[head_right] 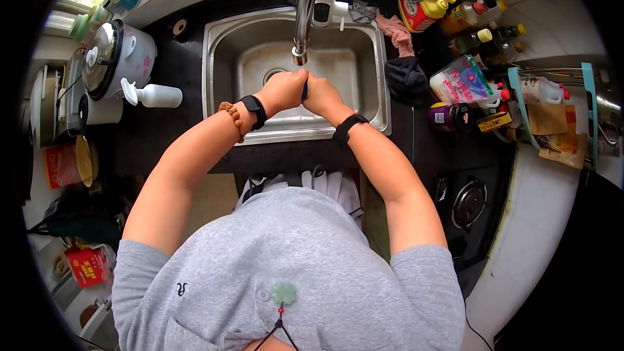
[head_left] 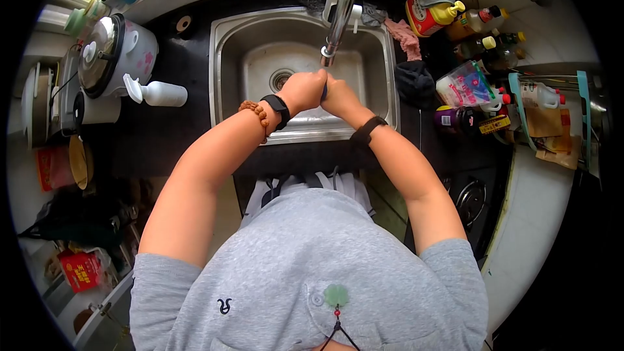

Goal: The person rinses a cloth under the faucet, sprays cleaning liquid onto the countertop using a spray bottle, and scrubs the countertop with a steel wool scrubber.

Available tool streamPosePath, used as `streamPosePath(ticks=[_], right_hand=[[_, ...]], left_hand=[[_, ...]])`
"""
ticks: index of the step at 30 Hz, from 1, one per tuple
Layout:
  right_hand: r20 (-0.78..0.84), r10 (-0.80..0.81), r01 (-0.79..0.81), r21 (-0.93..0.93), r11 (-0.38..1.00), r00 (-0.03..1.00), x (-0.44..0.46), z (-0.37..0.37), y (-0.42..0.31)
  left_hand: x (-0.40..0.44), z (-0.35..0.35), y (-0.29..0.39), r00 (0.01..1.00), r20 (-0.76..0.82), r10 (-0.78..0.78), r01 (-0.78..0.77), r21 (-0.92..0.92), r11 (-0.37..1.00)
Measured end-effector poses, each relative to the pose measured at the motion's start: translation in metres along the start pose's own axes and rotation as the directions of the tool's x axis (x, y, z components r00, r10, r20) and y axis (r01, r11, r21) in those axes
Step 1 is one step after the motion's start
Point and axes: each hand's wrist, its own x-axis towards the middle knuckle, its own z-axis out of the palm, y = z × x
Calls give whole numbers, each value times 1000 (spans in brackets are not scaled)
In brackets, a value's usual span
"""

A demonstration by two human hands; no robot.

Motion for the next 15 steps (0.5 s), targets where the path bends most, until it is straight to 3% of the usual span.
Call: streamPosePath(ticks=[15], right_hand=[[50,75,-81,141,987,996,-15,4,14]], left_hand=[[15,28,-13,941,-34,338,-327,183,927]])
